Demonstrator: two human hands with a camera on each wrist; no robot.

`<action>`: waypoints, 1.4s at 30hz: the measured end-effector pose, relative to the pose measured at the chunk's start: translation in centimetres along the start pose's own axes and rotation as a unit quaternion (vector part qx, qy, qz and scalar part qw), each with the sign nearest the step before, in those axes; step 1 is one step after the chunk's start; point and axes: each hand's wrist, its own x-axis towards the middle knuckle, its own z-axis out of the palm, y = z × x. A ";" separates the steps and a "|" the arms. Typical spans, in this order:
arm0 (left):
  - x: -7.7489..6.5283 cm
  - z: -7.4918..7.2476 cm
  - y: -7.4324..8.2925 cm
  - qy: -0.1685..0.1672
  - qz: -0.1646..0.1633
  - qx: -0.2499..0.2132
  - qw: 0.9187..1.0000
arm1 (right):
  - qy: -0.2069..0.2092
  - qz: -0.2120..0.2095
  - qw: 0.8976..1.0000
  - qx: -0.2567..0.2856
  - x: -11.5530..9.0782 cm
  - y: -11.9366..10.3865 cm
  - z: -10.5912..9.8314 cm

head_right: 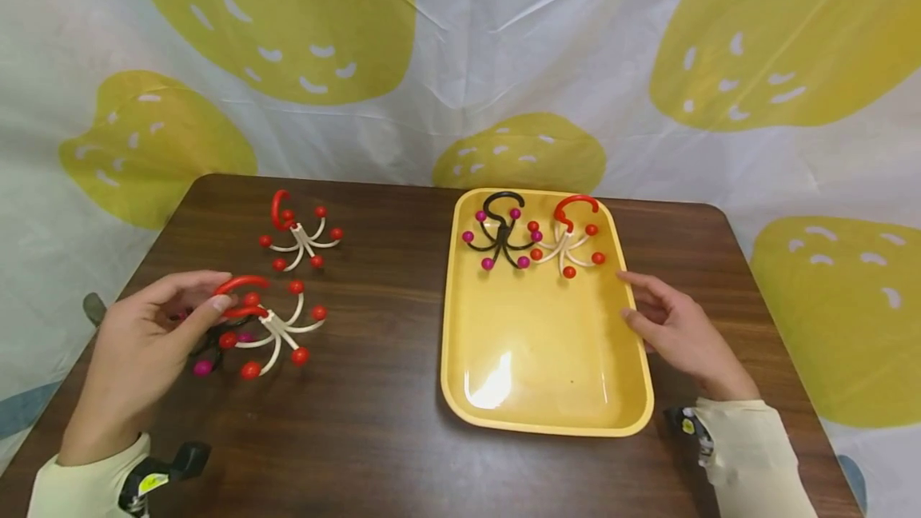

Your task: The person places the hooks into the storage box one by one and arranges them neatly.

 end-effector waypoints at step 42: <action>6.4 6.1 4.8 -0.092 0.108 -0.060 0.988 | 0.000 0.014 1.000 -0.005 0.1 -0.2 0.0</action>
